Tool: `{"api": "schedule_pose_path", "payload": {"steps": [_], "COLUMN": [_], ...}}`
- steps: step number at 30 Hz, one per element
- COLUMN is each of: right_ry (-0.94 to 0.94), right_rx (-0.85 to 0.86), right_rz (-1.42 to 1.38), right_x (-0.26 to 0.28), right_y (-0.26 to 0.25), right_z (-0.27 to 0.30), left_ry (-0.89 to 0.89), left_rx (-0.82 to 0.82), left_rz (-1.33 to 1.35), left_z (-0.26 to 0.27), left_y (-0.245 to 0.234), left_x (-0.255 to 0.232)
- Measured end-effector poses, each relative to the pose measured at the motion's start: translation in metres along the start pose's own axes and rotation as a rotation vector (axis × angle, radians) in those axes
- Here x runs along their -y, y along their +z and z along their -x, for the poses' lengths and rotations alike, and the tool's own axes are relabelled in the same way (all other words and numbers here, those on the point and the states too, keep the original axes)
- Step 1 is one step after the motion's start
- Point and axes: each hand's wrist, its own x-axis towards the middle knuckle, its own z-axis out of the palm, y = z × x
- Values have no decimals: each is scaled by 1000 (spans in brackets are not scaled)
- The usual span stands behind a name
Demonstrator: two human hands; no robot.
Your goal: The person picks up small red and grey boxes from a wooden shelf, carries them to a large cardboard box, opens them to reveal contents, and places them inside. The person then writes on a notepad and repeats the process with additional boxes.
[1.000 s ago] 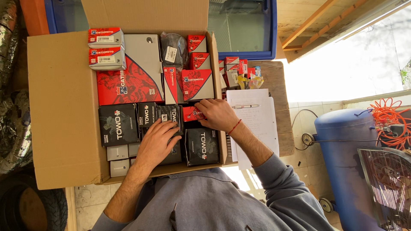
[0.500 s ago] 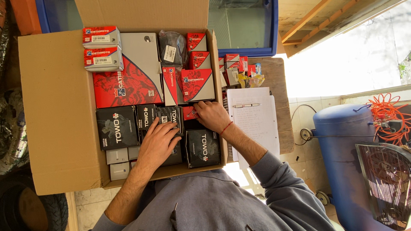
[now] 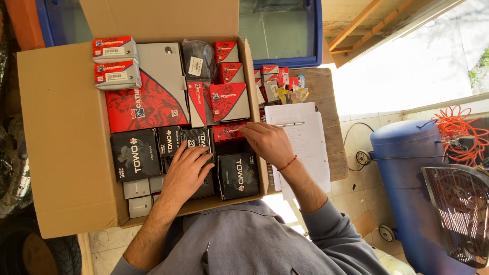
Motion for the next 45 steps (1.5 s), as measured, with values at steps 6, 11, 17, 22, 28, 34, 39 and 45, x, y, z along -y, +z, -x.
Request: {"api": "schedule_pose_path", "payload": {"steps": [6,11,17,22,28,34,39,45], "right_ry": [33,89,203,393,429,432,480,496], "right_rx": [-49,-101,-172,-245,-174,-22,74,49], "right_rz": [-215,-337,-439,-381,-136,43,98,174], "right_x": [10,21,9,-60,-145,-189,-201,-202], "right_y": [-26,-17,-7,18,48,90,113,128], "right_z": [38,92,143,172,173,164,170,176], "left_ry": [2,87,201,259,271,221,225,226], "left_rx": [64,57,59,99,104,103,143,174], "left_rz": [179,245,255,278,202,133,117,162], "left_z": [-5,-11,-19,-30,-39,-48,-44,-41], "left_y": [-6,-8,22,39,63,75,100,109], "left_x": [-22,-54,-84,-115,-128,-135,-131,-124]}}
